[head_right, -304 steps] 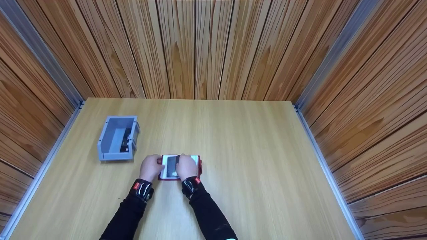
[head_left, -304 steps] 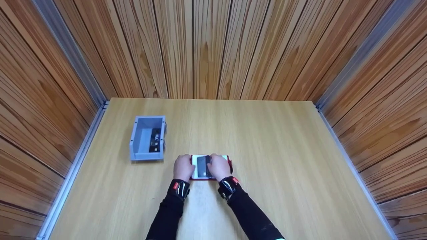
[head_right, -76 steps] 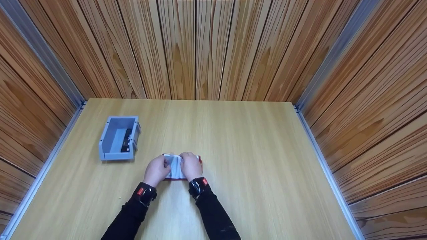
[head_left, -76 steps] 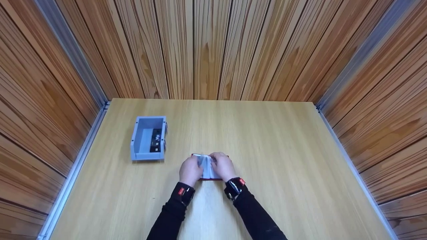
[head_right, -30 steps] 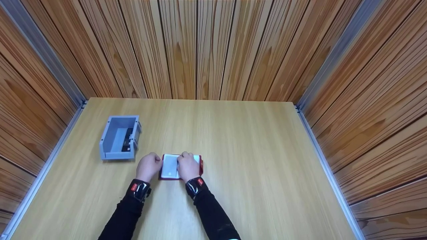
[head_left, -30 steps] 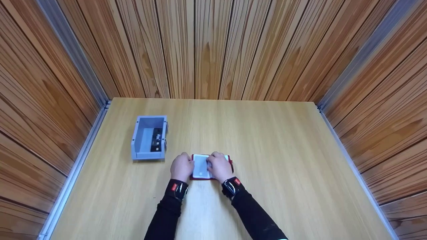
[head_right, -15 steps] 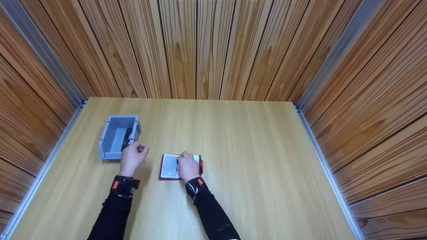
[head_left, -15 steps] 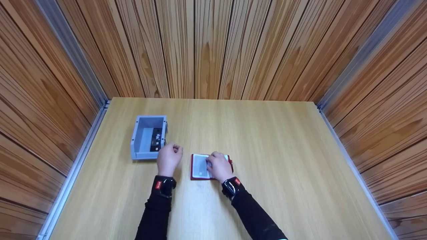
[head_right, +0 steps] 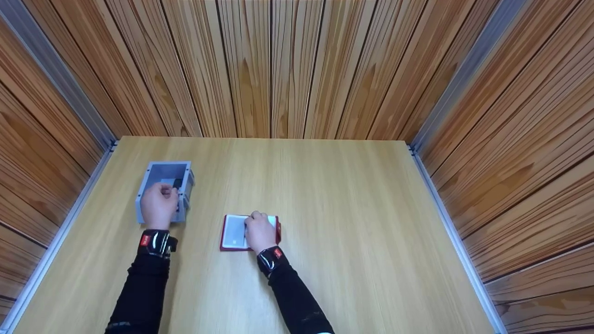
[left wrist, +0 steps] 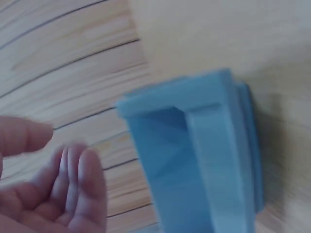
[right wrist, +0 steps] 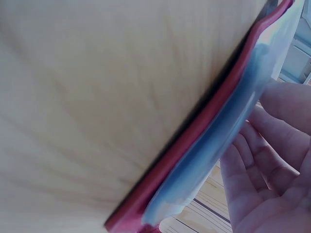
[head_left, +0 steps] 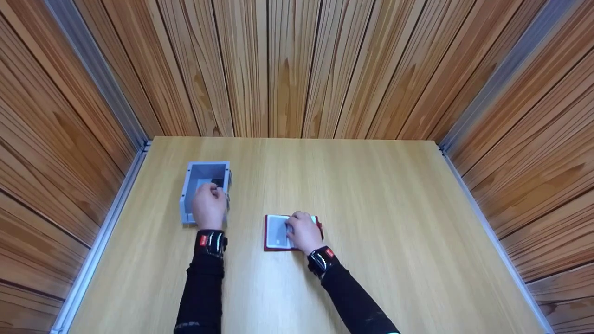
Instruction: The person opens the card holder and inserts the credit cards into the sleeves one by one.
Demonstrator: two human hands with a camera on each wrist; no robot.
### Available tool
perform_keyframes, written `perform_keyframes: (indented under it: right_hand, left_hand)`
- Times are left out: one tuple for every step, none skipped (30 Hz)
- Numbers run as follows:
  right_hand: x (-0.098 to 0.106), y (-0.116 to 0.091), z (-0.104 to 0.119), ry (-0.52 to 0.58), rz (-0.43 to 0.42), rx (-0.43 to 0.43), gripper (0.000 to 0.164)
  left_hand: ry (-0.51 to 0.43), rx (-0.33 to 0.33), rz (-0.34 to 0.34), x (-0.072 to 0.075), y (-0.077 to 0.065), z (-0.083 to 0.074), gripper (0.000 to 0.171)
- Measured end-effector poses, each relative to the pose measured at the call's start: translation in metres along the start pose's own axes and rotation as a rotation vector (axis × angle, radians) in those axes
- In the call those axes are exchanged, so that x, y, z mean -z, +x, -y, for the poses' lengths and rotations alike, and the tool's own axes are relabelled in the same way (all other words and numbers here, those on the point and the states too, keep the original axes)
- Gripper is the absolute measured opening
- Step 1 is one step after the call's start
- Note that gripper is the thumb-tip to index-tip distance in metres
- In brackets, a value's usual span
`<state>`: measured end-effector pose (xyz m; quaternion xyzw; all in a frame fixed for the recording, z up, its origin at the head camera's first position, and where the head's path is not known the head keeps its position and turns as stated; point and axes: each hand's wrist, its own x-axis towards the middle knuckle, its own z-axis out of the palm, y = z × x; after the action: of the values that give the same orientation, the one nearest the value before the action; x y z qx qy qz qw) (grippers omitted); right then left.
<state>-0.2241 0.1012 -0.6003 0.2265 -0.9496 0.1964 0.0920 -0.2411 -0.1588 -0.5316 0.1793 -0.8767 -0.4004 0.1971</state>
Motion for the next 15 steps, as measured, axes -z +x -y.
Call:
perform_keyframes:
  right_hand:
    - [0.000,0.000,0.000,0.001,0.000,0.001,0.025]
    - [0.000,0.000,-0.001,0.003,-0.001,0.003,0.024]
    - [0.000,0.000,-0.001,0.005,-0.002,0.005,0.024]
    - [0.000,0.000,-0.001,0.005,-0.001,0.006,0.023]
    - [0.000,0.000,-0.001,0.007,0.003,0.003,0.023]
    - [0.001,0.000,-0.001,0.006,0.005,0.001,0.023]
    - [0.001,0.000,-0.001,0.004,0.008,-0.001,0.023]
    - [0.001,0.000,-0.001,0.005,0.012,-0.003,0.024]
    - [0.002,0.000,-0.001,0.005,0.016,-0.003,0.024]
    - [0.002,0.000,-0.001,0.003,0.020,-0.003,0.024]
    - [0.002,0.000,0.000,0.004,0.024,-0.003,0.024]
    - [0.003,0.001,0.000,0.004,0.029,-0.003,0.025]
    - [0.003,0.001,0.000,0.007,0.034,-0.006,0.026]
    - [0.004,0.001,0.001,0.007,0.037,-0.006,0.026]
    - [0.004,0.001,0.001,0.006,0.039,-0.008,0.026]
  left_hand:
    - [0.003,0.005,-0.013,-0.001,0.003,0.003,0.022]
    - [0.012,0.005,-0.024,-0.002,0.006,0.006,0.023]
    - [0.027,0.004,-0.031,-0.002,0.009,0.009,0.024]
    - [0.038,-0.002,-0.037,-0.003,0.012,0.012,0.025]
    - [0.052,-0.006,-0.036,-0.003,0.014,0.015,0.026]
    - [0.069,-0.011,-0.030,-0.004,0.017,0.017,0.026]
    - [0.085,-0.016,-0.023,-0.005,0.019,0.020,0.027]
    - [0.099,-0.016,-0.013,-0.006,0.021,0.022,0.028]
    - [0.113,-0.013,-0.003,-0.007,0.023,0.024,0.030]
    - [0.122,-0.005,0.009,-0.008,0.025,0.026,0.031]
    - [0.133,0.005,0.020,-0.008,0.026,0.028,0.032]
    - [0.146,0.014,0.029,-0.010,0.028,0.030,0.033]
    - [0.157,0.026,0.039,-0.011,0.029,0.032,0.034]
    - [0.166,0.039,0.049,-0.012,0.030,0.033,0.035]
    - [0.176,0.049,0.058,-0.013,0.031,0.035,0.036]
